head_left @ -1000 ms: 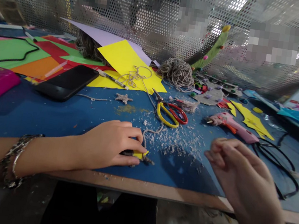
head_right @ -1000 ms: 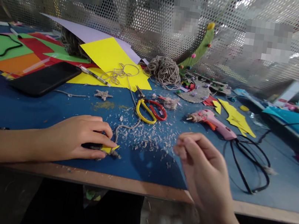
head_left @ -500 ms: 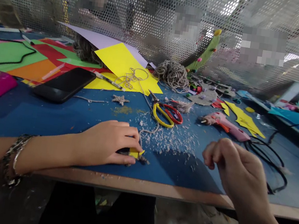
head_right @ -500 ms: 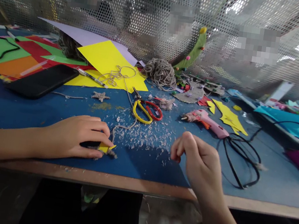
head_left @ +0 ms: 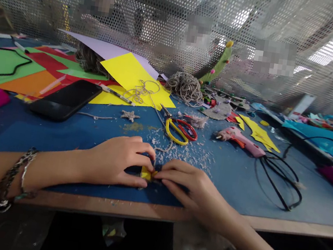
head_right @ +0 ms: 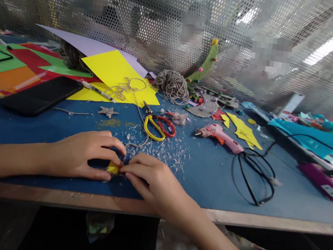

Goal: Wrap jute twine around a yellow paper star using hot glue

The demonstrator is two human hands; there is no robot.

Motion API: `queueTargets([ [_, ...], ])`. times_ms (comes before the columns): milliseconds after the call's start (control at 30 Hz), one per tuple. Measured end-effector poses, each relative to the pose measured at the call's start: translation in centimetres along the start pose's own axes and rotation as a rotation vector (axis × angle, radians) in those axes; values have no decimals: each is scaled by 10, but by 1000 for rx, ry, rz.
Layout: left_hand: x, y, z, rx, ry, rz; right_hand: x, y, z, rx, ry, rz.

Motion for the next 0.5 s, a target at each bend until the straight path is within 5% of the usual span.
queueTargets([
  [267,4,-1,-4,6,51,-46,3,-8,2,76,40,-17],
  [367,5,0,-4,-7,62,-37,-7,-27,24,72,-109,-136],
  [500,4,0,-4,-45,71,-22,-49,-78,79,81,-484,-419],
])
Point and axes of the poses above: each hand's wrist, its own x-axis towards the middle knuckle, its own z-axis out of the back of the hand, y = z × x, the point moved 10 cm from there along x, towards the middle knuckle, and after that the axes turned 6 degrees about z, right-handed, at the moved point
